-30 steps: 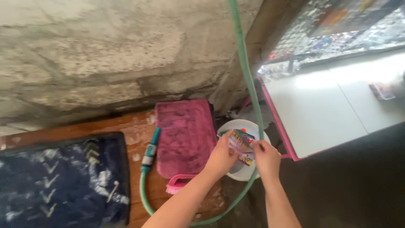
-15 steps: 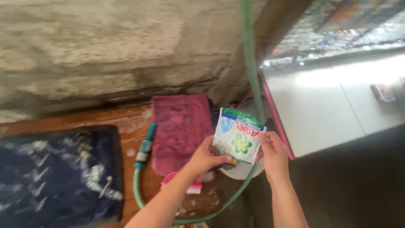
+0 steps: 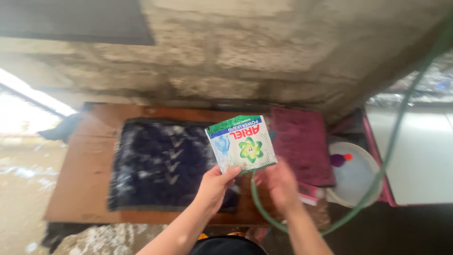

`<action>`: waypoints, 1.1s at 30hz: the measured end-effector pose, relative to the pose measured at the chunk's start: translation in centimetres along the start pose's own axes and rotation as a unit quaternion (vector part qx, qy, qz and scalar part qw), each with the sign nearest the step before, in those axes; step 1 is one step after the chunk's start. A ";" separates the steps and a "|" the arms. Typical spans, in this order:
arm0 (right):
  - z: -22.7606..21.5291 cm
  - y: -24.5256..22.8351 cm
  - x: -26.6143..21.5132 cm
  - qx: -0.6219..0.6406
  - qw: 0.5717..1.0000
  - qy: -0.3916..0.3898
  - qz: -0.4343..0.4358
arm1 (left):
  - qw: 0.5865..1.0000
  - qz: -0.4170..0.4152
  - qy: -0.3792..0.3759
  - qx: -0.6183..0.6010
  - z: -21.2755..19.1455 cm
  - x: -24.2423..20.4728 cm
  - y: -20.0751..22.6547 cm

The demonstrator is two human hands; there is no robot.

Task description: The person cleans a mat by spraying it with water from a hose, applying liquid detergent onto it, and scrubbing the surface with a brush.

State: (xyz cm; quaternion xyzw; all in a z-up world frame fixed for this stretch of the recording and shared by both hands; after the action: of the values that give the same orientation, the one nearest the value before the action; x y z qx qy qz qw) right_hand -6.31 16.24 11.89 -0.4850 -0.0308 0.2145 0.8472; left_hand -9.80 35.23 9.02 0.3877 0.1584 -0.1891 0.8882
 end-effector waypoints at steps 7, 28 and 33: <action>10.7 11.7 0.0 -0.193 0.978 0.012 0.072 | 0.995 0.019 -0.026 -0.090 -7.0 -8.4 4.7; 14.4 15.4 -3.0 -0.214 0.970 0.023 0.111 | 0.991 -0.059 0.003 -0.119 -10.7 -10.7 1.9; 13.9 15.9 -3.1 -0.210 0.974 0.030 0.083 | 0.993 -0.074 0.011 -0.092 -11.1 -10.6 2.2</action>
State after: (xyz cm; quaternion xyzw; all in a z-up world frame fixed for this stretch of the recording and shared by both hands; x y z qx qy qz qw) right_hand -18.07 33.24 6.43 -0.6589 -0.0091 0.2586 0.7063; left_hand -19.62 47.18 7.68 0.2938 0.2127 -0.2345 0.9019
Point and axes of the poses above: each hand's wrist, its own x-axis towards the middle knuckle, its own z-axis out of the palm, y = z × x, the point moved 1 cm from there along x, towards the middle knuckle, and after that the axes turned 11 degrees about -y, right-handed, at the moved point
